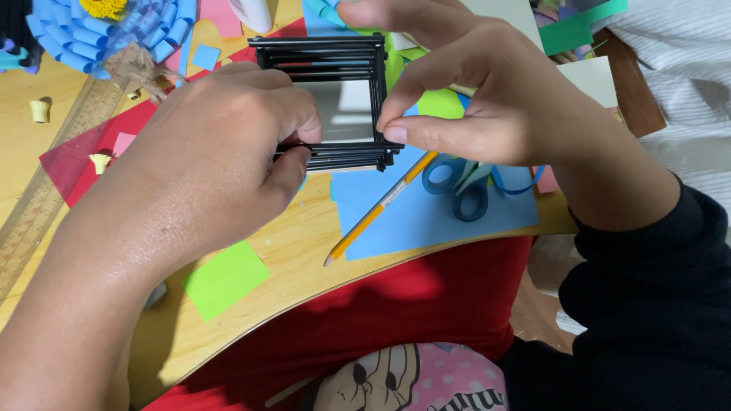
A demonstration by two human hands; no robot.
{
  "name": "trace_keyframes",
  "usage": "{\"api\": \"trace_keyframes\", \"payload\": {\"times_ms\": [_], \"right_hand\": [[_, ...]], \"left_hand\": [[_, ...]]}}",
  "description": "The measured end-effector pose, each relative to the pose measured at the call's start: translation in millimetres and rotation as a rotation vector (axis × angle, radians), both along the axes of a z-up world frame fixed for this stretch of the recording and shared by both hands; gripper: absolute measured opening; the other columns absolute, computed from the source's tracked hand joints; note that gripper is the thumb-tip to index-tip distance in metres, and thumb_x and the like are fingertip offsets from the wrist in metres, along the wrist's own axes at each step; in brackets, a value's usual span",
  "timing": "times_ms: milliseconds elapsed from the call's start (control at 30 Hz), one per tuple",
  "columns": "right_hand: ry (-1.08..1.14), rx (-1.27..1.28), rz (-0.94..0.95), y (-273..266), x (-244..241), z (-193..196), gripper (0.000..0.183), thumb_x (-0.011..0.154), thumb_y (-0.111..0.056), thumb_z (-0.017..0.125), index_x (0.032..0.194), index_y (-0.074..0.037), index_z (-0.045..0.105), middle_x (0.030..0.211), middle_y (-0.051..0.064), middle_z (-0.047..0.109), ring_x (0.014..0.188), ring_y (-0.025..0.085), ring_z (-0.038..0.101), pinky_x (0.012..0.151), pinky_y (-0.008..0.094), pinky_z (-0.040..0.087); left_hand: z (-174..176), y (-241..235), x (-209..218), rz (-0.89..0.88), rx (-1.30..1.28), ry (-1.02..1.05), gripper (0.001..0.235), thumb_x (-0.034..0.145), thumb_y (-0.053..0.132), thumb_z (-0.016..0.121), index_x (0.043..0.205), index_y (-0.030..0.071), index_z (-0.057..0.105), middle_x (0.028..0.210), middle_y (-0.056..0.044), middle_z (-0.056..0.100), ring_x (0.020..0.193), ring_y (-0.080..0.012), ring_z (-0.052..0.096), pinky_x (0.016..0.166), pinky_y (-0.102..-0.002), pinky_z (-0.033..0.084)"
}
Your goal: Assembling a decorative frame by gluing popsicle sticks onto a rectangular base.
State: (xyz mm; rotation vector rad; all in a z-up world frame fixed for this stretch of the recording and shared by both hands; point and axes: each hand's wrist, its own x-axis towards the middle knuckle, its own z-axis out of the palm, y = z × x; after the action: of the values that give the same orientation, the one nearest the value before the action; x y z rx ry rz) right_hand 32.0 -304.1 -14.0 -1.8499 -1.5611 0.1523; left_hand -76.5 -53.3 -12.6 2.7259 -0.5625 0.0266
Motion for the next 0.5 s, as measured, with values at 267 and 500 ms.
{"api": "trace_keyframes", "payload": {"times_ms": [267, 500], "right_hand": [[-0.019, -0.033, 0.04, -2.9, 10.0, -2.4, 0.006, 0.099, 0.0, 0.079, 0.105, -0.002, 0.078, 0.163, 0.02, 0.04, 0.157, 0.037, 0.039, 0.125, 0.049, 0.041], [0.028, -0.1, 0.073, -11.0, 12.4, 9.2, 0.009, 0.093, 0.002, 0.076, 0.099, -0.004, 0.077, 0.164, 0.025, 0.039, 0.157, 0.037, 0.037, 0.131, 0.048, 0.035]], "left_hand": [[0.3, -2.2, -1.0, 0.024, -0.007, -0.003, 0.012, 0.084, 0.002, 0.057, 0.084, 0.01, 0.065, 0.079, -0.008, 0.066, 0.078, -0.036, 0.059, 0.059, -0.05, 0.044], [-1.1, -3.2, -0.6, 0.036, 0.013, 0.018, 0.011, 0.084, 0.002, 0.058, 0.083, 0.01, 0.064, 0.078, -0.007, 0.065, 0.08, -0.0353, 0.061, 0.06, -0.05, 0.045]]}}
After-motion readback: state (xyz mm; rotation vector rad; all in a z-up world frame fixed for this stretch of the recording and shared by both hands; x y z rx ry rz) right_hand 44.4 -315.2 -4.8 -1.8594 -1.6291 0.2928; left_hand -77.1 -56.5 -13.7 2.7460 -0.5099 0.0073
